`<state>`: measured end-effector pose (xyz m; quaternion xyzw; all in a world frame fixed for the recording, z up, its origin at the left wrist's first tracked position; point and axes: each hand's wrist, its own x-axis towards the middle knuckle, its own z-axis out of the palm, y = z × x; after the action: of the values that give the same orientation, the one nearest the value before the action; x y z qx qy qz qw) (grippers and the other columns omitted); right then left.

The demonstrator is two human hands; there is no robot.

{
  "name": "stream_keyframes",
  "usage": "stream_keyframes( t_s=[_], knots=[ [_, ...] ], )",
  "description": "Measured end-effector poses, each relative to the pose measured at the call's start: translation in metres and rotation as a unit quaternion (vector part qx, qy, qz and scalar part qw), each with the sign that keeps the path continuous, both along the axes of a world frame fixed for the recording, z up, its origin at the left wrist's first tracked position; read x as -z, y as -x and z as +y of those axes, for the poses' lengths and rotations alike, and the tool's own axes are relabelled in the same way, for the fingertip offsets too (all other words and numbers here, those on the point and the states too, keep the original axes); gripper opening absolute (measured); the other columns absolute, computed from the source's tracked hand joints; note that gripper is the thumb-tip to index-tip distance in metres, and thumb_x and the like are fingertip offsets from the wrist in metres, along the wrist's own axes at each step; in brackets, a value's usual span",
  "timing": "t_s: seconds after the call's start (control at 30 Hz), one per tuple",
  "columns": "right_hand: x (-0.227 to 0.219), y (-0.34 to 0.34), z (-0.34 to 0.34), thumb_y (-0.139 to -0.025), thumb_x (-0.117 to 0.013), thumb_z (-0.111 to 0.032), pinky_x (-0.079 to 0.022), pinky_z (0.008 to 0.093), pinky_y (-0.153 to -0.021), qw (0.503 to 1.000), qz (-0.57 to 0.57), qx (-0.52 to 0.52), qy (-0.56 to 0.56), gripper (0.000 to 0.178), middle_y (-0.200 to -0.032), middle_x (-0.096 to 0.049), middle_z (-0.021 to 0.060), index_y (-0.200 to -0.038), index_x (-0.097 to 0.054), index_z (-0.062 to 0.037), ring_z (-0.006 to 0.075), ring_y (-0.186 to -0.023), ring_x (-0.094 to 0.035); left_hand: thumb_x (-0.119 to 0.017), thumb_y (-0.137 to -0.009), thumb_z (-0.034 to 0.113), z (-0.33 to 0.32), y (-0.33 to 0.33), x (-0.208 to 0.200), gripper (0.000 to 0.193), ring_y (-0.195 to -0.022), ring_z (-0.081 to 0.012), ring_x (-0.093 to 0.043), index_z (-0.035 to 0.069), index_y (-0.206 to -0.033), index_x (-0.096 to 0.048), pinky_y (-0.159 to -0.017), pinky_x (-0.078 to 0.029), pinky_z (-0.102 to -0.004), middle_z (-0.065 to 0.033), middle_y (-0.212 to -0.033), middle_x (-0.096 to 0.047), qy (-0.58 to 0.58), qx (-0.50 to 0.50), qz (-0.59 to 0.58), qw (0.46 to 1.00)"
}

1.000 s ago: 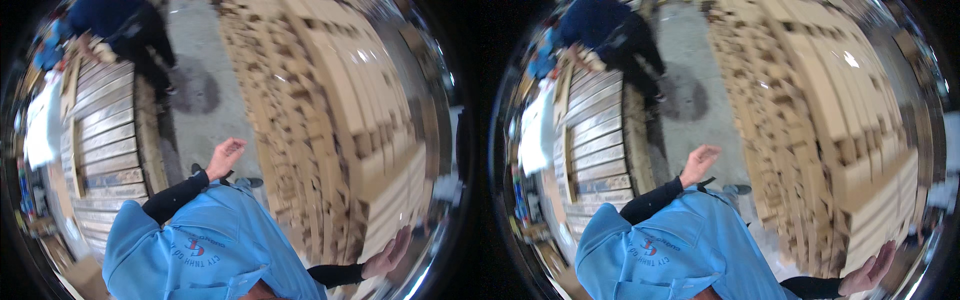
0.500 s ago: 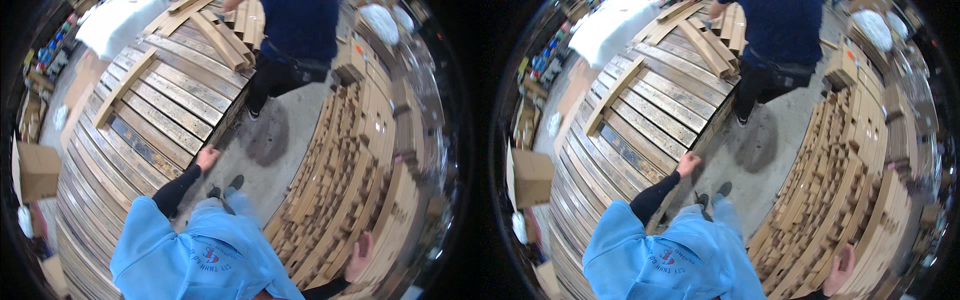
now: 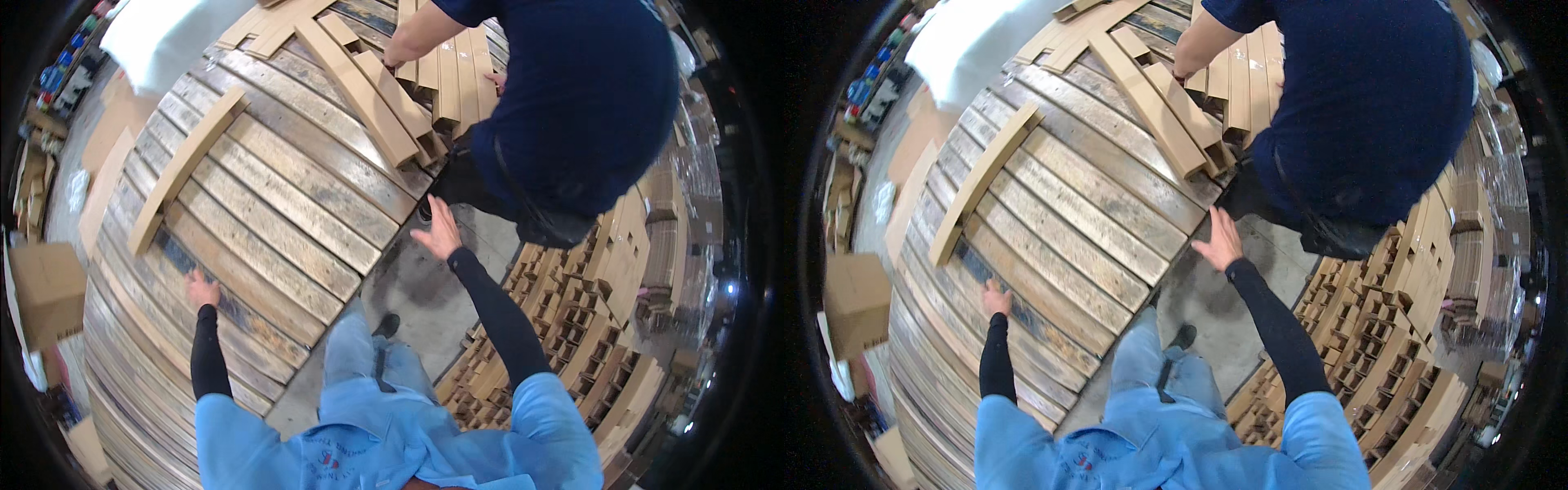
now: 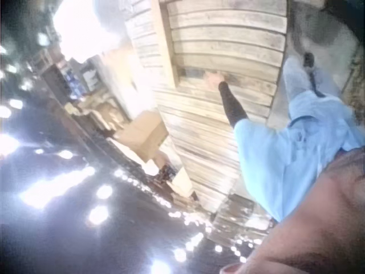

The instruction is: The person repeatedly picks up flat cardboard pieces from a wooden pallet and stacks them onto a growing pile. The person handles the cardboard by hand, moving between the pallet and the stack throughout the clip.

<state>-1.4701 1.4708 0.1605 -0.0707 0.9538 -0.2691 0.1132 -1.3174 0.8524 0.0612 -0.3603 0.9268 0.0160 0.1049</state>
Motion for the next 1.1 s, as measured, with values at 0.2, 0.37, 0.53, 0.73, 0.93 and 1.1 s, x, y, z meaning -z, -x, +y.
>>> stream_keyframes(
  t_s=[0.2, 0.37, 0.53, 0.73, 0.93, 1.1],
  knots=[
    [0.095, 0.172, -0.032, -0.071, -0.077, -0.032, -0.032, 0.0501, -0.112, 0.966, -0.004, 0.183, -0.181, 0.094, -0.146, -0.038, 0.0255, -0.146, -0.030, 0.0007, 0.0413, -0.136, -0.035, -0.078, -0.068, 0.018, -0.128, 0.152, -0.020, 0.075, -0.139, -0.0392, -0.034, 0.014, -0.136, -0.047, -0.109, -0.036, -0.0535, -0.0182, -0.156, -0.026, 0.153, 0.111, -0.035, 0.981],
    [0.135, 0.240, -0.001, -0.066, -0.078, -0.032, -0.042, 0.0449, -0.106, 0.950, -0.248, 0.180, -0.064, 0.094, -0.131, -0.053, 0.0272, -0.140, -0.035, 0.0075, 0.0378, -0.122, -0.053, -0.082, -0.066, 0.019, -0.201, 0.250, -0.007, 0.090, -0.146, -0.0362, -0.024, 0.014, -0.143, -0.036, -0.107, -0.034, -0.0591, -0.0171, -0.161, -0.015, 0.147, 0.139, -0.175, 0.964],
    [0.118, 0.239, -0.038, -0.055, -0.087, -0.042, -0.038, 0.0454, -0.108, 0.972, -0.185, 0.132, -0.054, 0.114, -0.134, -0.047, 0.0296, -0.138, -0.032, 0.0124, 0.0396, -0.126, -0.048, -0.086, -0.062, 0.022, -0.233, 0.294, 0.027, 0.093, -0.125, -0.0419, -0.047, 0.008, -0.139, -0.036, -0.098, -0.044, -0.0527, -0.0218, -0.140, -0.044, 0.033, 0.150, -0.154, 0.976],
    [0.133, 0.208, -0.102, -0.062, -0.083, -0.033, -0.037, 0.0507, -0.100, 0.934, -0.038, 0.263, -0.239, 0.088, -0.124, -0.048, 0.0203, -0.131, -0.040, 0.0001, 0.0363, -0.122, -0.046, -0.078, -0.068, 0.025, -0.198, 0.319, 0.015, 0.071, -0.109, -0.0414, -0.059, 0.002, -0.128, -0.047, -0.091, -0.050, -0.0485, -0.0268, -0.119, -0.058, -0.011, 0.189, -0.048, 0.981],
    [0.121, 0.154, -0.132, -0.059, -0.081, -0.037, -0.045, 0.0509, -0.088, 0.956, 0.011, 0.252, -0.152, 0.070, -0.106, -0.056, 0.0220, -0.111, -0.053, 0.0004, 0.0384, -0.102, -0.057, -0.078, -0.072, 0.029, -0.157, 0.240, 0.079, 0.082, -0.115, -0.0326, -0.058, -0.011, -0.134, -0.042, -0.098, -0.046, -0.0400, -0.0270, -0.128, -0.056, -0.271, 0.106, 0.151, 0.945],
    [0.047, 0.028, -0.192, -0.059, -0.081, -0.026, -0.049, 0.0420, -0.095, 0.944, -0.056, 0.261, 0.194, 0.069, -0.113, -0.064, 0.0209, -0.117, -0.057, 0.0013, 0.0323, -0.108, -0.062, -0.078, -0.079, 0.029, -0.073, 0.144, 0.126, 0.078, -0.111, -0.0267, -0.055, -0.009, -0.134, -0.038, -0.096, -0.046, -0.0367, -0.0193, -0.125, -0.056, -0.501, -0.039, 0.200, 0.841]
  ],
)
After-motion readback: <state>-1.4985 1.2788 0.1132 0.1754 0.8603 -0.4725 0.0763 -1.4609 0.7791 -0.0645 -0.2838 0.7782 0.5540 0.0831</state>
